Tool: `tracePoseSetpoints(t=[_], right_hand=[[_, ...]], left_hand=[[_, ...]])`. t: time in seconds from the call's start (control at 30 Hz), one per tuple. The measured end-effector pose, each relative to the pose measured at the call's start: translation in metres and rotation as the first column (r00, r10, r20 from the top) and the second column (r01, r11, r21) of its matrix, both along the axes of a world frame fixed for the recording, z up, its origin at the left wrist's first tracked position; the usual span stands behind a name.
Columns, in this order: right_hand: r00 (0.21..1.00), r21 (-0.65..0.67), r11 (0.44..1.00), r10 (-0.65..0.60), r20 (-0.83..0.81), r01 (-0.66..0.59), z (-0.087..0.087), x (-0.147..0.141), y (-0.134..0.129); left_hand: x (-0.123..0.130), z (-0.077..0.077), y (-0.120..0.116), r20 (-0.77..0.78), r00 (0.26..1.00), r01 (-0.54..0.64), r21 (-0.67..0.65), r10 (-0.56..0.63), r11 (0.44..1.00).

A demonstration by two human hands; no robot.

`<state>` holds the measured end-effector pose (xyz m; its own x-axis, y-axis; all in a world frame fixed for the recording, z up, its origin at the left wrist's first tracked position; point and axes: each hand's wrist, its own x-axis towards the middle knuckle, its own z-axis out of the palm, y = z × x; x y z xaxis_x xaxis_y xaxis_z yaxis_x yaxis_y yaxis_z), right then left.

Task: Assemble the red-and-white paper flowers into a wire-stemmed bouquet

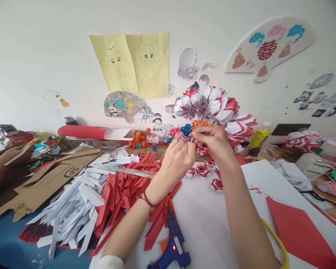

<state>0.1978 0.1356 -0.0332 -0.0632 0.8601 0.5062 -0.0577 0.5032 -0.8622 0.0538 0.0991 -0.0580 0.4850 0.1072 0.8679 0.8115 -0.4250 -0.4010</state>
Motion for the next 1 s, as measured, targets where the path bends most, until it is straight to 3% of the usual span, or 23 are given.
tracePoseSetpoints(t=[0.47,0.53,0.6,0.63,0.73,0.8,0.87,0.93,1.0], right_hand=[[1.0,-0.04,0.999,0.001,0.028,0.0,0.006,0.0,-0.008],[0.999,-0.035,0.999,0.018,0.037,-0.016,0.006,0.001,-0.007],[0.999,-0.044,0.999,0.024,0.034,-0.022,0.005,0.003,-0.006],[0.999,-0.045,0.999,0.025,0.033,-0.023,0.004,0.003,-0.005],[0.998,-0.029,0.999,0.042,0.043,-0.041,0.003,0.004,-0.004],[0.997,-0.024,0.998,0.061,0.048,-0.06,0.003,0.004,-0.004],[0.996,-0.034,0.997,0.077,0.041,-0.076,0.003,0.004,-0.004],[0.995,-0.04,0.995,0.093,0.026,-0.092,0.003,0.005,-0.004],[0.994,-0.036,0.993,0.11,0.016,-0.11,0.004,0.005,-0.004]], left_hand=[[-0.001,-0.004,0.002,-0.003,1.0,0.011,-0.046,-0.011,0.999],[-0.001,-0.002,0.0,0.031,0.999,0.033,-0.098,-0.03,0.995],[-0.003,0.004,-0.006,0.143,0.989,0.064,-0.28,-0.025,0.958],[-0.006,0.008,-0.009,0.22,0.976,0.097,-0.413,-0.004,0.906],[-0.022,0.02,-0.017,0.4,0.915,0.294,-0.739,0.044,0.607],[-0.036,0.026,-0.018,0.469,0.883,0.431,-0.81,-0.003,0.396],[-0.047,0.029,-0.016,0.521,0.851,0.521,-0.822,-0.062,0.229],[-0.053,0.031,-0.014,0.549,0.827,0.562,-0.817,-0.123,0.13],[-0.054,0.032,-0.013,0.569,0.802,0.588,-0.806,-0.182,0.074]])
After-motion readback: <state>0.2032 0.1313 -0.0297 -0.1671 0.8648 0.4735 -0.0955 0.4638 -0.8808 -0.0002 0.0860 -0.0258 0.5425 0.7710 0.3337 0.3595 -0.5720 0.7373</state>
